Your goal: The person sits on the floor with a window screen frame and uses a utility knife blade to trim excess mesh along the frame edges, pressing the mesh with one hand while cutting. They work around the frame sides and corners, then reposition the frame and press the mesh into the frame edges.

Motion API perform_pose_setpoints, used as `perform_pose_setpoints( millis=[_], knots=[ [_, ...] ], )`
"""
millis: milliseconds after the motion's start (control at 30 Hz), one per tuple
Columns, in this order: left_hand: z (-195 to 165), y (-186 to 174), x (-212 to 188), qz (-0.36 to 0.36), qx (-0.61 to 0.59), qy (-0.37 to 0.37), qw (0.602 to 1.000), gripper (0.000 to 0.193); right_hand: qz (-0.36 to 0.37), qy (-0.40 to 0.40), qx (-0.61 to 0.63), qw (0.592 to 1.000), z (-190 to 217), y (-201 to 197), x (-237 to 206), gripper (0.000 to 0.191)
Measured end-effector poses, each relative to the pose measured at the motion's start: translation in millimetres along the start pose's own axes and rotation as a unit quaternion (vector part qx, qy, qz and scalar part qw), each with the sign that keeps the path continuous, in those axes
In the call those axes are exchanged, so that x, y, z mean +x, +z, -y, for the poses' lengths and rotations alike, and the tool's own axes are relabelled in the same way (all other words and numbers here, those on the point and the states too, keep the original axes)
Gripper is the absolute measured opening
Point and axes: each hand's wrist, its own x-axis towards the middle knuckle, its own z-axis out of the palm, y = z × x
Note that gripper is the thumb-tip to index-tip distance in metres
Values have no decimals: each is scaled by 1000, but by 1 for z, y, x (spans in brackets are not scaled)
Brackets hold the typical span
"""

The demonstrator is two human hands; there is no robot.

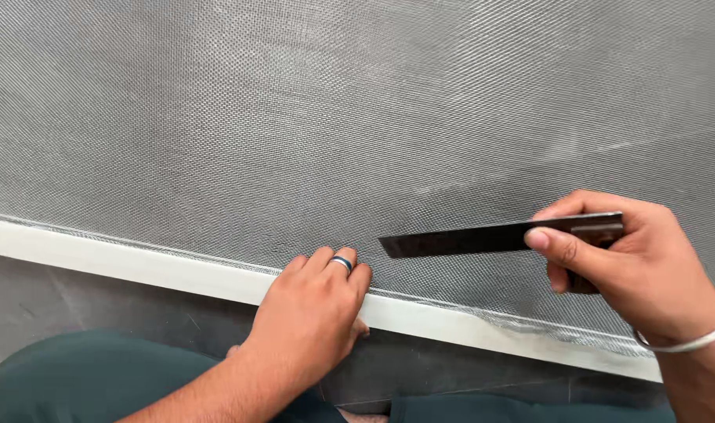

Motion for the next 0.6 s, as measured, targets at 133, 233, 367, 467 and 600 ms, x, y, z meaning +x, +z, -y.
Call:
perform_pose_setpoints(
  millis=[133,233,367,467,600],
  knots=[
    [-5,5,-11,-33,36,5,999,55,-51,-20,16,998,13,1,-14,12],
    [0,1,-15,6,77,-6,997,55,-95,-67,7,993,19,-6,-39,12],
    [32,-19,-23,79,130,-67,986,63,-125,-108,23,986,8,-17,-79,15],
    [55,-27,-44,56,185,-64,979,65,-126,-99,6,987,-8,-12,-103,17],
    [39,-9,-62,-25,137,-55,989,61,-87,-65,-49,993,-4,4,-108,19]
  ],
)
